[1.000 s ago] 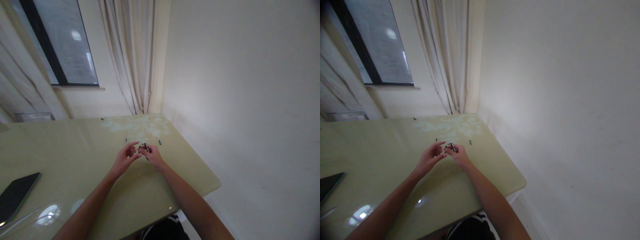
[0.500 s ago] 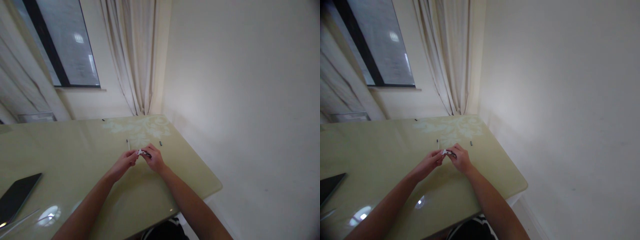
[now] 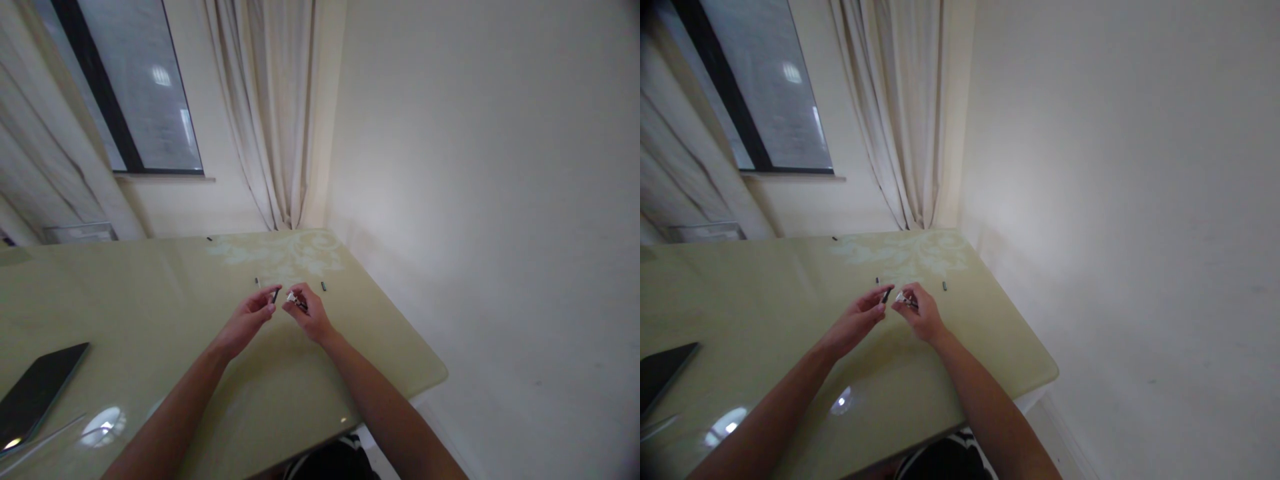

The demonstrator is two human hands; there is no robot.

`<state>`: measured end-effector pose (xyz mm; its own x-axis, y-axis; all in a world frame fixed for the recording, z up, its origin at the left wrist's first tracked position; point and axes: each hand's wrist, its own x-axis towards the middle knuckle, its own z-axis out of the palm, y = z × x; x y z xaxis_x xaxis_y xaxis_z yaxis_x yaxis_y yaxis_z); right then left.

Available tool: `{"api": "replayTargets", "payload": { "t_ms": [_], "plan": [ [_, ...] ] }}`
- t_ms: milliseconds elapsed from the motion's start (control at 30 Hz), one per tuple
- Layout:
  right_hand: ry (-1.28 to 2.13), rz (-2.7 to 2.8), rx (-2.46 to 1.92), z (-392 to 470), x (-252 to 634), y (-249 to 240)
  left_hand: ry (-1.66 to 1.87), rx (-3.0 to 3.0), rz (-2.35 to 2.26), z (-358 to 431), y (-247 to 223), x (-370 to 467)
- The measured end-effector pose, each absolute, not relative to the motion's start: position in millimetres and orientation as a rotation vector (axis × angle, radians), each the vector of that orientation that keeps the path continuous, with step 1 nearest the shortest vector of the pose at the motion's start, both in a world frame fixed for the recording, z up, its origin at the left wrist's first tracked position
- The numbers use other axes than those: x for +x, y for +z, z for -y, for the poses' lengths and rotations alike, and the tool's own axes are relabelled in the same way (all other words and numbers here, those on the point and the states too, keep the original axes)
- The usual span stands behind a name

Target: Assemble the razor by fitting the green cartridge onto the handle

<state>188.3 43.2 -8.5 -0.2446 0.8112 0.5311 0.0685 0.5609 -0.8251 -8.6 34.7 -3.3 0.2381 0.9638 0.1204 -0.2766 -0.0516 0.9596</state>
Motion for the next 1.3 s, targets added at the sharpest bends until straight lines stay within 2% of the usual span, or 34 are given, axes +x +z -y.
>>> {"api": "replayTargets", "payload": {
  "t_ms": [133, 1300],
  "plan": [
    [0.901, 1.697, -0.759, -41.9, 188.2, -6.7, 1.187, 1.220, -0.762, -33.0, -1.0, -7.3],
    [0.767, 1.725, -0.813, -40.6, 190.4, -6.8, 1.259, 1.236, -0.848, -31.5, 1.8, -4.7]
  ]
}}
